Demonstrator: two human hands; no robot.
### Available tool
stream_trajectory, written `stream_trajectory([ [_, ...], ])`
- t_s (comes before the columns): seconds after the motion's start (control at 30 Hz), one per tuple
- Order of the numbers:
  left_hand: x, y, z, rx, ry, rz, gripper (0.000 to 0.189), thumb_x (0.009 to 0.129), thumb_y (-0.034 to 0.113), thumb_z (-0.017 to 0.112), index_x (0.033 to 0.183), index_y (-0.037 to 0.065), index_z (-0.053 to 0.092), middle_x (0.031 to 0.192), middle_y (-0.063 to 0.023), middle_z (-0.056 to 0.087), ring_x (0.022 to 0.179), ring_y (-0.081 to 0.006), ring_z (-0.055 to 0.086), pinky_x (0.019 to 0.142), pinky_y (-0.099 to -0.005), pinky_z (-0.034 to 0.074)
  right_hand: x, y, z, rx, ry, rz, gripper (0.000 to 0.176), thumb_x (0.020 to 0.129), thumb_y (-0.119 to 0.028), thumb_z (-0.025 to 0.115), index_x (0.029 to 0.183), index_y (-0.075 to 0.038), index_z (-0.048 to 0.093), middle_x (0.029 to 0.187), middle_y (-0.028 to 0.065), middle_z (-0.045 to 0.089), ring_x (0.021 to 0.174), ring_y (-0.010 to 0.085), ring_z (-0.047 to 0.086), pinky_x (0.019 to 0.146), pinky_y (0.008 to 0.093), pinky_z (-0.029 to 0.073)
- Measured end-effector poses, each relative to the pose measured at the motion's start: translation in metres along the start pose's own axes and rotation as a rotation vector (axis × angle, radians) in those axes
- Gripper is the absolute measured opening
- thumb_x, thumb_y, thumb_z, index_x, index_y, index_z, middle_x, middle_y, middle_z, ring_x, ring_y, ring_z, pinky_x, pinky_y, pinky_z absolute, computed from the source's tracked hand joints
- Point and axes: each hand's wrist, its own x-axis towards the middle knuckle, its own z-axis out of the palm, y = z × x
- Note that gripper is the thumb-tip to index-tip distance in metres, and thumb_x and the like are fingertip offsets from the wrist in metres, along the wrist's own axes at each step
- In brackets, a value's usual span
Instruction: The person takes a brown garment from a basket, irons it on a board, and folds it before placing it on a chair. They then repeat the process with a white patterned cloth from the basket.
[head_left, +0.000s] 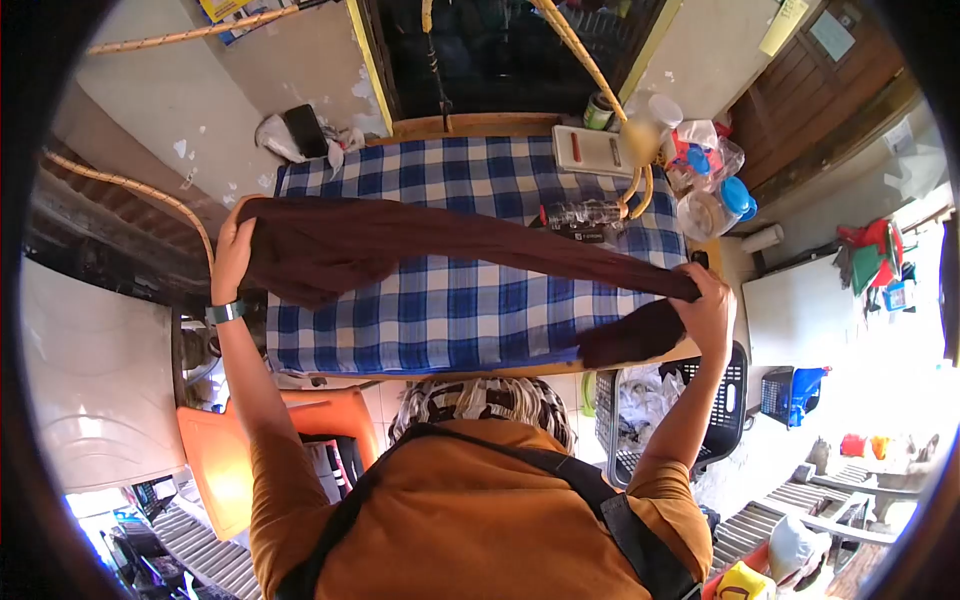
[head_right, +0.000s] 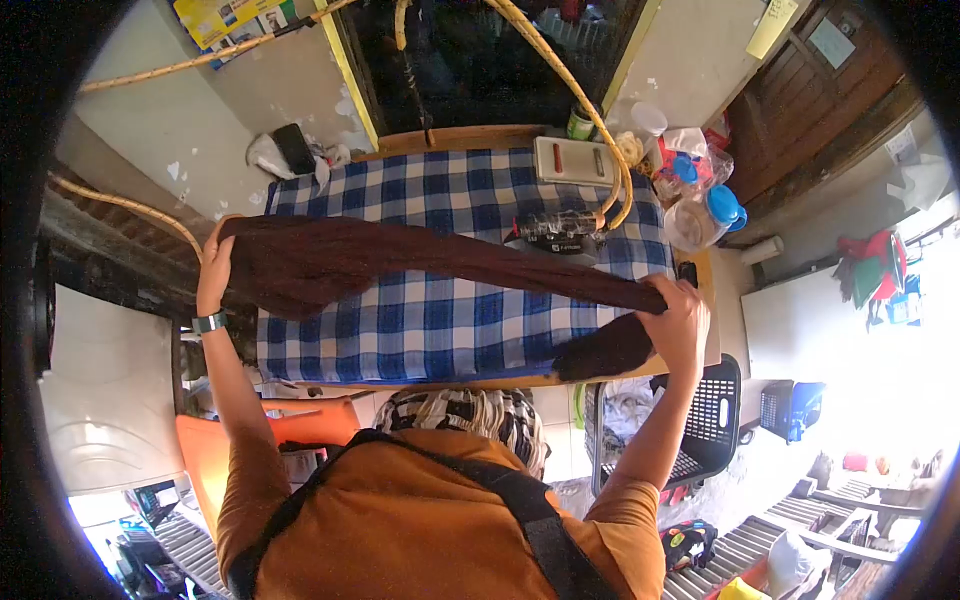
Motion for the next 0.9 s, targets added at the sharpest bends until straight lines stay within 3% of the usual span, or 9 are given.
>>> stream_trajectory([
  [0.13, -0.013, -0.078, -0.005, 0.071, 0.416, -0.045, 0.032, 0.092, 0.01, 0.044, 0.119, -0.001, 0.055, 0.112, -0.0114, 0.061, 0.104, -0.0205, 0.056, 0.094, -0.0298, 0.039, -0.003, -0.002, 0.021, -0.364, 0.168, -0.013, 0.037, 0.056, -0.006, 0.073, 0.091, -0.012, 0.064, 0.084, 0.0018, 0.065, 0.083, 0.0266, 0.057, 0.069, 0.0376, 0.048],
  [0.2, -0.018, -0.144, -0.016, 0.053, 0.384, -0.083, 0.033, 0.093, 0.015, 0.046, 0.121, -0.001, 0.054, 0.116, -0.0157, 0.06, 0.106, -0.0267, 0.057, 0.095, -0.0326, 0.039, -0.01, 0.023, 0.045, -0.405, 0.096, -0.025, 0.035, 0.059, -0.006, 0.073, 0.092, -0.014, 0.065, 0.086, 0.0033, 0.064, 0.085, 0.0251, 0.057, 0.07, 0.0378, 0.049],
  [0.27, -0.03, -0.19, -0.011, 0.703, 0.467, -0.179, 0.033, 0.093, 0.019, 0.048, 0.119, 0.001, 0.055, 0.118, -0.0201, 0.059, 0.108, -0.0346, 0.056, 0.095, -0.037, 0.04, -0.024, 0.07, 0.085, -0.455, -0.08, -0.041, 0.033, 0.062, -0.013, 0.074, 0.094, -0.016, 0.066, 0.09, 0.0063, 0.065, 0.09, 0.0266, 0.059, 0.073, 0.0405, 0.05],
  [0.3, -0.043, -0.193, -0.006, 0.588, 0.288, -0.198, 0.031, 0.092, 0.019, 0.051, 0.118, 0.003, 0.056, 0.118, -0.0217, 0.058, 0.109, -0.0394, 0.053, 0.094, -0.0409, 0.041, -0.038, 0.106, 0.109, -0.409, -0.248, 0.054, 0.031, 0.065, -0.016, 0.074, 0.095, -0.015, 0.066, 0.093, 0.0087, 0.066, 0.092, 0.0276, 0.061, 0.075, 0.0415, 0.05],
  [0.47, -0.062, -0.144, 0.071, 0.446, 0.129, -0.016, 0.028, 0.088, 0.015, 0.058, 0.113, 0.004, 0.059, 0.112, -0.0183, 0.061, 0.106, -0.0364, 0.056, 0.092, -0.0403, 0.043, -0.041, 0.138, 0.125, -0.436, -0.623, 0.389, 0.028, 0.071, -0.025, 0.073, 0.094, -0.009, 0.066, 0.097, 0.0124, 0.067, 0.096, 0.0321, 0.062, 0.077, 0.0421, 0.05],
  [0.53, -0.06, -0.103, 0.113, 0.394, 0.077, 0.107, 0.023, 0.086, 0.016, 0.059, 0.106, 0.005, 0.062, 0.106, -0.0167, 0.062, 0.102, -0.0347, 0.057, 0.09, -0.0407, 0.044, -0.036, 0.15, 0.135, -0.298, -0.151, 0.31, 0.023, 0.075, -0.025, 0.068, 0.091, -0.008, 0.066, 0.092, 0.0155, 0.067, 0.089, 0.0339, 0.064, 0.074, 0.0448, 0.05],
  [0.6, -0.059, -0.082, 0.157, 0.335, 0.02, 0.197, 0.021, 0.086, 0.014, 0.06, 0.103, 0.005, 0.063, 0.107, -0.0161, 0.062, 0.102, -0.035, 0.057, 0.09, -0.041, 0.044, -0.027, 0.158, 0.143, -0.251, -0.207, 0.37, 0.017, 0.077, -0.018, 0.066, 0.09, -0.007, 0.064, 0.089, 0.016, 0.067, 0.091, 0.0336, 0.063, 0.073, 0.0435, 0.05],
  [0.67, -0.055, -0.082, 0.203, 0.237, -0.034, 0.222, 0.017, 0.087, 0.012, 0.057, 0.101, 0.006, 0.065, 0.108, -0.016, 0.063, 0.104, -0.0346, 0.058, 0.09, -0.041, 0.045, -0.027, 0.176, 0.157, -0.058, -0.264, 0.145, 0.013, 0.076, -0.013, 0.065, 0.087, -0.007, 0.063, 0.084, 0.0162, 0.065, 0.079, 0.0358, 0.063, 0.068, 0.0462, 0.049],
  [0.9, -0.043, -0.065, 0.305, 0.383, -0.055, 0.381, 0.018, 0.09, 0.016, 0.056, 0.105, 0.007, 0.063, 0.111, -0.0143, 0.061, 0.109, -0.0352, 0.054, 0.093, -0.0405, 0.045, -0.037, 0.129, 0.2, 0.261, -0.146, -0.226, 0.018, 0.077, -0.014, 0.068, 0.094, -0.01, 0.061, 0.079, 0.0092, 0.063, 0.078, 0.0315, 0.06, 0.071, 0.0391, 0.049],
])
